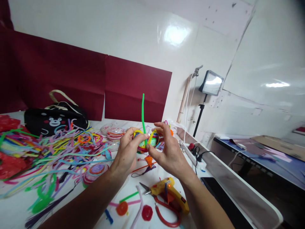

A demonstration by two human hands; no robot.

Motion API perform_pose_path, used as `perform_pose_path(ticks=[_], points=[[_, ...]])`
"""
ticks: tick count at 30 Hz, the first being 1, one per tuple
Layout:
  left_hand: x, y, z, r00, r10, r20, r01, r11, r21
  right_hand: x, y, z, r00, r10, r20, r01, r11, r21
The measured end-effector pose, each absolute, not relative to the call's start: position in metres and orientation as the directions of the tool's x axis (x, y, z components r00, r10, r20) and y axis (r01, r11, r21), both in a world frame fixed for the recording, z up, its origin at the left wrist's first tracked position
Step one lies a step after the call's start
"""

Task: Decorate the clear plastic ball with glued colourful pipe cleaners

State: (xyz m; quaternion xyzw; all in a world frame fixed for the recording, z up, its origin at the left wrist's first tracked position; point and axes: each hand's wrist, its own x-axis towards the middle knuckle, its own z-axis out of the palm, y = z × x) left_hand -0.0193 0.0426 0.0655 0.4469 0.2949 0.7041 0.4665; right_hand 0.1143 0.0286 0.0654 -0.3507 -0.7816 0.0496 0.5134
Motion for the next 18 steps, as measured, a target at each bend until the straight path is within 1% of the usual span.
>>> perform_pose_path(ticks=[5, 10, 18], points=[[-0.020, 0.043, 0.064, -0.153, 0.919, 0.362, -0.387, -0.393, 0.834, 0.114, 0.028, 0.066, -0.221, 0.612, 0.759, 0.494, 0.742, -0.454], [-0.021, 0.043, 0.066, -0.082, 0.930, 0.358, -0.380, -0.362, 0.851, 0.116, 0.028, 0.068, -0.230, 0.620, 0.750, 0.491, 0.739, -0.461], [-0.023, 0.039, 0.069, -0.006, 0.937, 0.350, -0.394, -0.324, 0.860, 0.122, 0.026, 0.076, -0.201, 0.678, 0.707, 0.456, 0.704, -0.545]])
